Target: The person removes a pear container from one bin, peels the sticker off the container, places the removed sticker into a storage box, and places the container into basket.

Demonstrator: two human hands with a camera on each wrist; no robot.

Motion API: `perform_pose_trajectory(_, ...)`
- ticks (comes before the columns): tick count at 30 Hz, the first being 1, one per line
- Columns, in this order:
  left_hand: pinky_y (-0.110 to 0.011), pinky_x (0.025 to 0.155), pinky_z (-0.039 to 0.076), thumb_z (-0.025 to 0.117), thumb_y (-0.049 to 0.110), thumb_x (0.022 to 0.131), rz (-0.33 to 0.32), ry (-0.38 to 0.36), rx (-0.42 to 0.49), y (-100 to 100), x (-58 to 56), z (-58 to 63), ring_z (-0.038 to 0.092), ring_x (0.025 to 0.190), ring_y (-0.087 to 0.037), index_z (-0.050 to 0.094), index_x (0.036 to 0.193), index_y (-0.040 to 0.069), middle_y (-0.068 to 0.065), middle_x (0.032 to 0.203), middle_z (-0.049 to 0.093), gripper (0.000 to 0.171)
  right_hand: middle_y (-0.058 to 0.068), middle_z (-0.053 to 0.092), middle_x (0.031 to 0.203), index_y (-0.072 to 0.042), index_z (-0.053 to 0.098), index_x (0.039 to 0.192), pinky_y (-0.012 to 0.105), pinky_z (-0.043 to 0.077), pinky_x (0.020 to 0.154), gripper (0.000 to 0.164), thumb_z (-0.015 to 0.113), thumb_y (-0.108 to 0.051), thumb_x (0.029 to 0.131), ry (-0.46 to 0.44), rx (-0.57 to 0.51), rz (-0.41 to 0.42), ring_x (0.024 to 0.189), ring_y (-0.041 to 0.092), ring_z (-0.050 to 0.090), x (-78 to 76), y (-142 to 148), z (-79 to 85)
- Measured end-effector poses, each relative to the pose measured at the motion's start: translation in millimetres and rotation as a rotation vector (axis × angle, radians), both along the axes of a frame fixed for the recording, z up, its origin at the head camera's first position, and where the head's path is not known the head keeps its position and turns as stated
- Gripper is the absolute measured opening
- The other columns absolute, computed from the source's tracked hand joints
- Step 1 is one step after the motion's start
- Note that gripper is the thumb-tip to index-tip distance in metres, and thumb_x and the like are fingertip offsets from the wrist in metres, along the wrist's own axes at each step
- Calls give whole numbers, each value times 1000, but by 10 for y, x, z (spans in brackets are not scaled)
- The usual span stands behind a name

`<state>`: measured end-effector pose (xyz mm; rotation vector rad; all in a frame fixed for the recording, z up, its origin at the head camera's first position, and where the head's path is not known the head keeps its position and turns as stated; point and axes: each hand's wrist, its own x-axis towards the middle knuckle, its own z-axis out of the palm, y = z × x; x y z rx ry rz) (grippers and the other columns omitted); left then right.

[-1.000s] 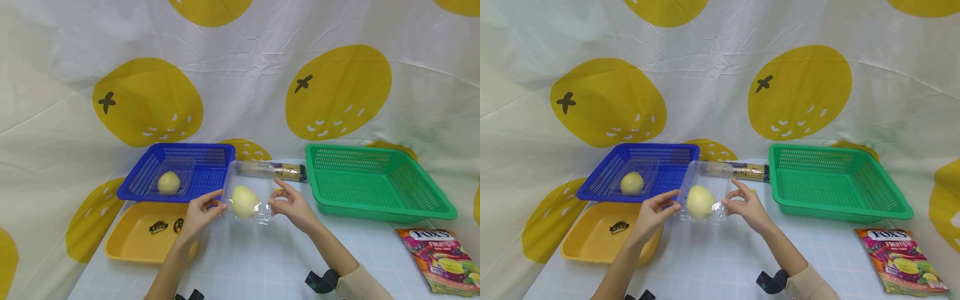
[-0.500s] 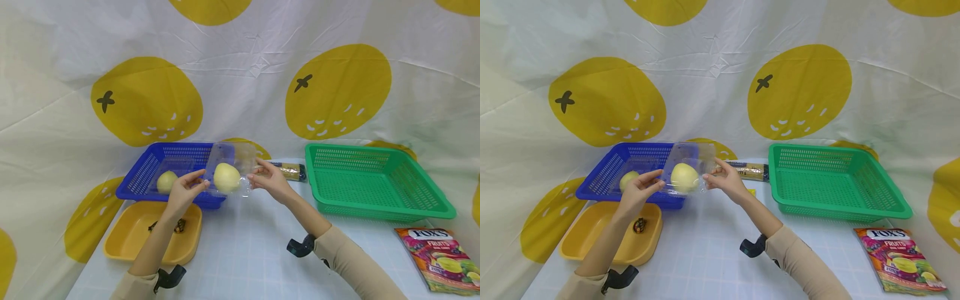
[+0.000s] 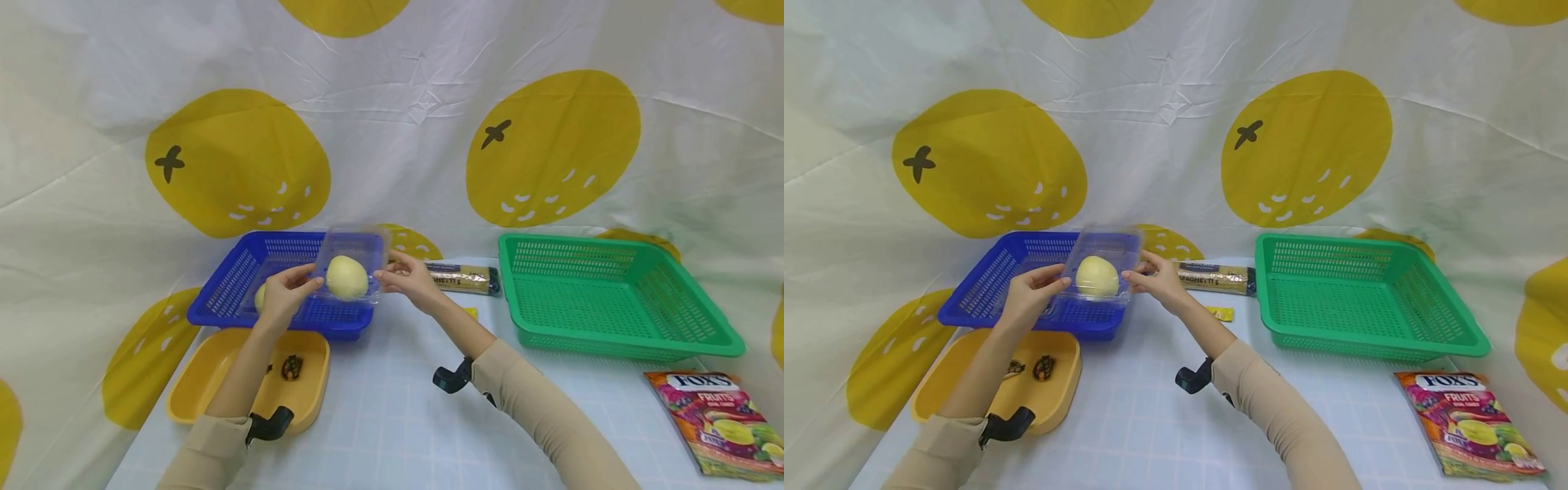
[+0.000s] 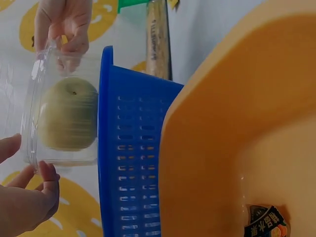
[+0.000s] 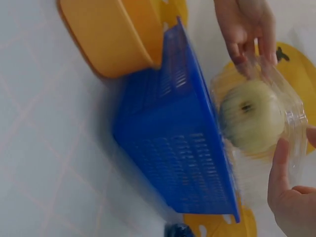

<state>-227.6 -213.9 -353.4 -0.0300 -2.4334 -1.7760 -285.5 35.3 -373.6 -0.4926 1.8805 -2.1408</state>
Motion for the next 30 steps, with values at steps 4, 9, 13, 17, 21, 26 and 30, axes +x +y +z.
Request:
perform_pose_trajectory(4,-35,101,41,65,23,89,25,-18,2,-55,-29,-40,45,123,-27,51,133,0,-17,136,50,52,10,52,100,1,27,145,38,53,85,67,63,-6,88,-11,19,16,80,14,63,-50,-67,17)
perform_pose_trajectory(9,-38,103,39,64,21,90,97,-22,26,-82,-66,-58,45,124,-25,53,131,1,-16,134,51,48,17,52,110,0,27,146,42,50,89,68,63,-6,88,-14,37,9,82,15,63,-79,-163,44)
perform_pose_trajectory(13,-35,101,41,63,18,90,172,-28,69,-68,-98,-79,46,118,-23,54,130,1,-15,132,53,45,20,47,121,1,27,146,37,52,86,71,65,-6,86,-6,89,-16,90,21,63,-78,-253,38)
perform_pose_trajectory(17,-35,101,40,63,14,90,241,-48,102,-70,-107,-120,46,118,-23,55,129,1,-16,131,53,42,21,43,129,0,28,146,35,53,84,74,68,-9,85,-17,162,-21,99,29,63,-69,-336,3)
perform_pose_trajectory(21,-37,102,39,61,12,91,252,-67,108,-107,-110,-189,44,121,-26,53,130,-1,-18,132,51,42,21,41,138,0,29,145,33,52,86,73,69,-11,85,-42,236,-11,105,31,62,-56,-392,-41)
perform_pose_trajectory(26,-40,105,36,58,9,93,221,-67,89,-175,-113,-276,41,125,-30,50,132,-4,-20,135,46,42,22,39,143,4,30,144,34,49,91,72,69,-12,86,-56,269,-1,116,32,55,-27,-440,-63)
perform_pose_trajectory(30,-41,107,35,57,8,93,203,-66,94,-225,-130,-325,38,128,-31,48,132,-5,-21,137,43,42,22,34,146,4,28,144,41,39,103,71,66,-16,88,-69,294,-5,132,33,38,26,-494,-32)
